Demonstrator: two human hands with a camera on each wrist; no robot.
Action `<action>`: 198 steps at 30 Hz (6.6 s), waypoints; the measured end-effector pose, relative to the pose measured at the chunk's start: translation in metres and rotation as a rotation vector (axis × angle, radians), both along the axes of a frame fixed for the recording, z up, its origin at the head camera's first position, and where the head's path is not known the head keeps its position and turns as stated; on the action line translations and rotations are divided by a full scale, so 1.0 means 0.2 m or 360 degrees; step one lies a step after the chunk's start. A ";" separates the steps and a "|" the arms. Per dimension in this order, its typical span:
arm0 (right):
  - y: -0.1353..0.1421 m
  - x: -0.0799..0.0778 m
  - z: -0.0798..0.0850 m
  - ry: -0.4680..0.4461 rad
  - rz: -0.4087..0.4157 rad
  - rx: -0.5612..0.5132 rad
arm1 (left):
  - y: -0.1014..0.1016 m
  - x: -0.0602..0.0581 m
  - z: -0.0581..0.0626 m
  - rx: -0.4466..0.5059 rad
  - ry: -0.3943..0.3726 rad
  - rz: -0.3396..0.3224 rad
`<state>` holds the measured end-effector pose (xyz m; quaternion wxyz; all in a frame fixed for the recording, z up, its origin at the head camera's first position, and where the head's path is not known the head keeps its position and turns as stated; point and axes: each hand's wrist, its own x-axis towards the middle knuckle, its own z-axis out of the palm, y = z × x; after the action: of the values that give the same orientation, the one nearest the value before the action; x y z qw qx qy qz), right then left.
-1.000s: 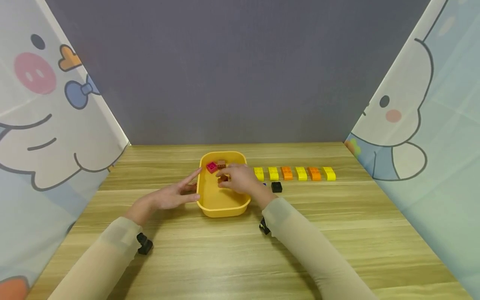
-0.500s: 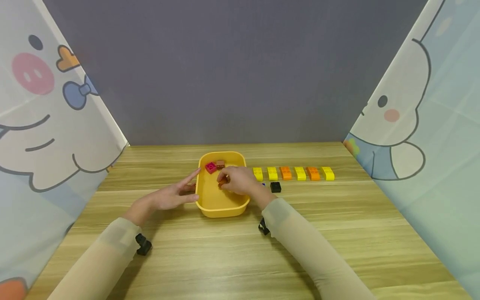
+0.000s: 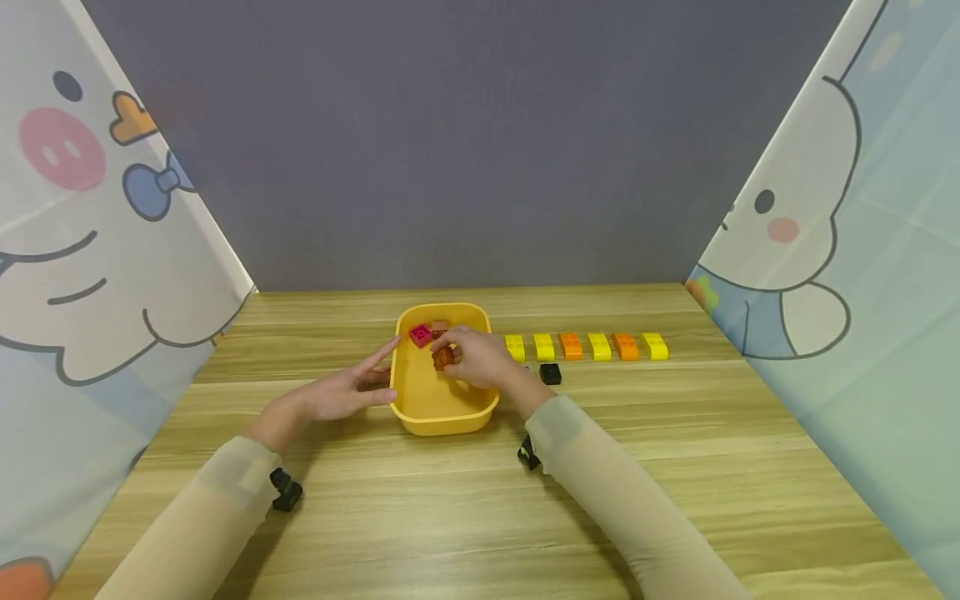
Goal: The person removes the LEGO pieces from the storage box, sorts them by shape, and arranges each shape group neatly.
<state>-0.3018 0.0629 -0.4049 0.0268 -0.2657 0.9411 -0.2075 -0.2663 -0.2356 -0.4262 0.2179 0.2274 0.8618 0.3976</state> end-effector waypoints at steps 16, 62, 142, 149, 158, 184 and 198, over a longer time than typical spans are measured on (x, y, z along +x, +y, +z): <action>0.01 -0.01 -0.02 -0.0139 0.0029 -0.0274 | 0.00 0.00 0.00 -0.0045 0.0038 -0.0020; 0.83 0.11 0.07 -0.0136 -0.0137 -0.0707 | 0.01 0.00 0.01 -0.0074 0.0045 -0.0005; 0.30 0.01 0.12 -0.0138 0.0104 -0.0590 | 0.01 0.01 -0.03 -0.0013 0.0042 -0.0008; 0.03 -0.11 0.12 -0.0266 0.0200 -0.0503 | 0.00 0.00 -0.02 -0.0001 0.0041 -0.0017; -0.12 -0.23 0.06 -0.0388 0.0273 -0.0337 | -0.01 -0.01 0.00 -0.0007 0.0040 -0.0012; -0.15 -0.23 0.00 -0.0374 0.0361 -0.0065 | 0.00 -0.01 -0.01 -0.0014 0.0067 -0.0041; -0.14 -0.23 0.00 -0.0430 0.0297 -0.0308 | 0.00 -0.01 0.00 -0.0031 0.0066 -0.0044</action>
<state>-0.3469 0.0348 -0.4042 0.1464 -0.3230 0.8758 -0.3273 -0.2680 -0.2361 -0.4270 0.2077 0.2454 0.8668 0.3812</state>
